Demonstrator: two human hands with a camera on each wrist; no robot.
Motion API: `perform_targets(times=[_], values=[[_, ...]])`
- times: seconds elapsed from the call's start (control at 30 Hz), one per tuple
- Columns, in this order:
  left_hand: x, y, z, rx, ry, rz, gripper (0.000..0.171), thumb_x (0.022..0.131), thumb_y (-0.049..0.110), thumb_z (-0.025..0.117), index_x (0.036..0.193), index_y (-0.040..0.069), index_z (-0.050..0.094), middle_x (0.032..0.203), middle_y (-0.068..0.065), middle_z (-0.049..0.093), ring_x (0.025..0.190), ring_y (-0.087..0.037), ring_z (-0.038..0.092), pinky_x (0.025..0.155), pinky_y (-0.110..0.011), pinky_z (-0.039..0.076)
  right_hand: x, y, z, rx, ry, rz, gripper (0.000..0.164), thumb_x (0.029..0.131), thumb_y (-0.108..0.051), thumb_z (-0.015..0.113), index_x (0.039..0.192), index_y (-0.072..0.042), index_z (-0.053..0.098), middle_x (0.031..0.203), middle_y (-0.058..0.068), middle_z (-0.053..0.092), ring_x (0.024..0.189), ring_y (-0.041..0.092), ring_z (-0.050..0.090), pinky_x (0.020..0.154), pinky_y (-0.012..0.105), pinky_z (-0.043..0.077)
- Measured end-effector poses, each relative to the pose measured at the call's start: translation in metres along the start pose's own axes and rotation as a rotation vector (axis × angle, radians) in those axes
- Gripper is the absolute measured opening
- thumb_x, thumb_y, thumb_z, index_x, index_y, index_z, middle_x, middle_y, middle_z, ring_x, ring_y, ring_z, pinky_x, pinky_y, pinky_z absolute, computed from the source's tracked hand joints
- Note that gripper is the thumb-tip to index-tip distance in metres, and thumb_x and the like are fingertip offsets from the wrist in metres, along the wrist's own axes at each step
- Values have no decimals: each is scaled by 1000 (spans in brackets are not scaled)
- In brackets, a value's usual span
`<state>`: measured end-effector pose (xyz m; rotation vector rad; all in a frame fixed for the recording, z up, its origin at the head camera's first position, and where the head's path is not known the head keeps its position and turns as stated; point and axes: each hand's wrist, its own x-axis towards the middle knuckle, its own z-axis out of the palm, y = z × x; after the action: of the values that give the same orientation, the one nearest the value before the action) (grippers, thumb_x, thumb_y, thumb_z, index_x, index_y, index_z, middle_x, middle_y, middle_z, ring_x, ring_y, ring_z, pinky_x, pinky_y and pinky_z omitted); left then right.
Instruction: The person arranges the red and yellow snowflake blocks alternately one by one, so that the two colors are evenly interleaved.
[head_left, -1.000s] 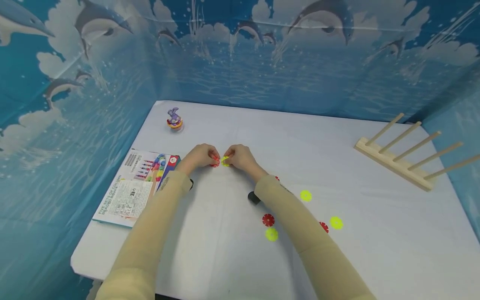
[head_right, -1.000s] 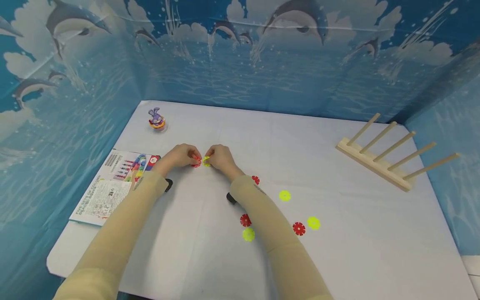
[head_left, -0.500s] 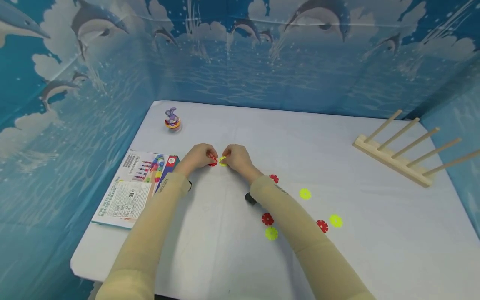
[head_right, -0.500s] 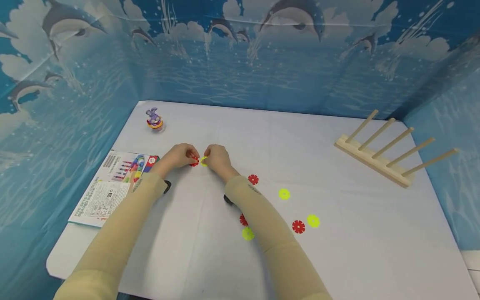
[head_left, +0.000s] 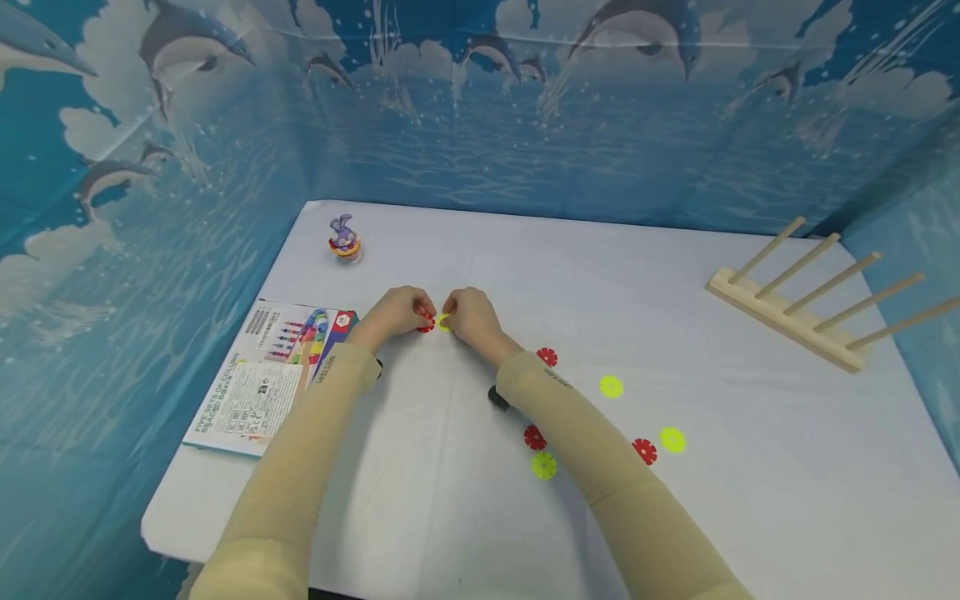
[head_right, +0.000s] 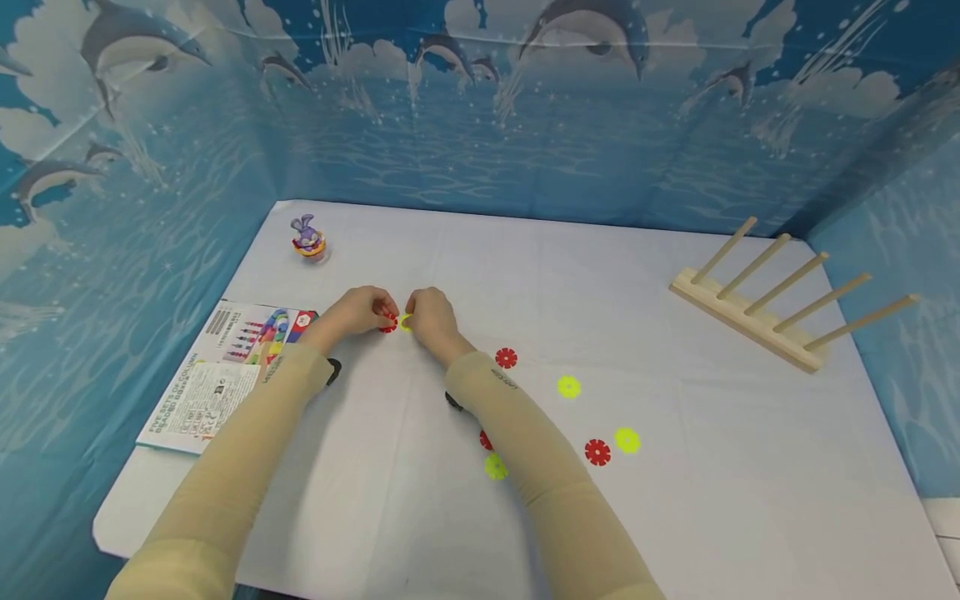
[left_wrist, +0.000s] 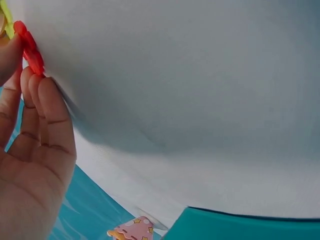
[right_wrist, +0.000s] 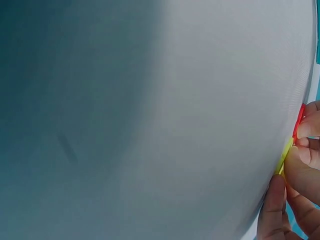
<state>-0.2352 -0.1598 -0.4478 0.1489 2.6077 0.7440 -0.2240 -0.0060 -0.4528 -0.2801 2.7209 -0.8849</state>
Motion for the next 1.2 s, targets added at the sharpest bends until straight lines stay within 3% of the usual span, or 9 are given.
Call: perform_targets(times=[1.2], values=[[-3,5,-1,0,-42,38,11,94,9,64,105,6,65,98,-10,62,86,-20,55,77,-28,46,-2,3,0,17,-4,-31,18,84,-9,77,99,-1,71,96,11,70,87,20,61,80,30,51]])
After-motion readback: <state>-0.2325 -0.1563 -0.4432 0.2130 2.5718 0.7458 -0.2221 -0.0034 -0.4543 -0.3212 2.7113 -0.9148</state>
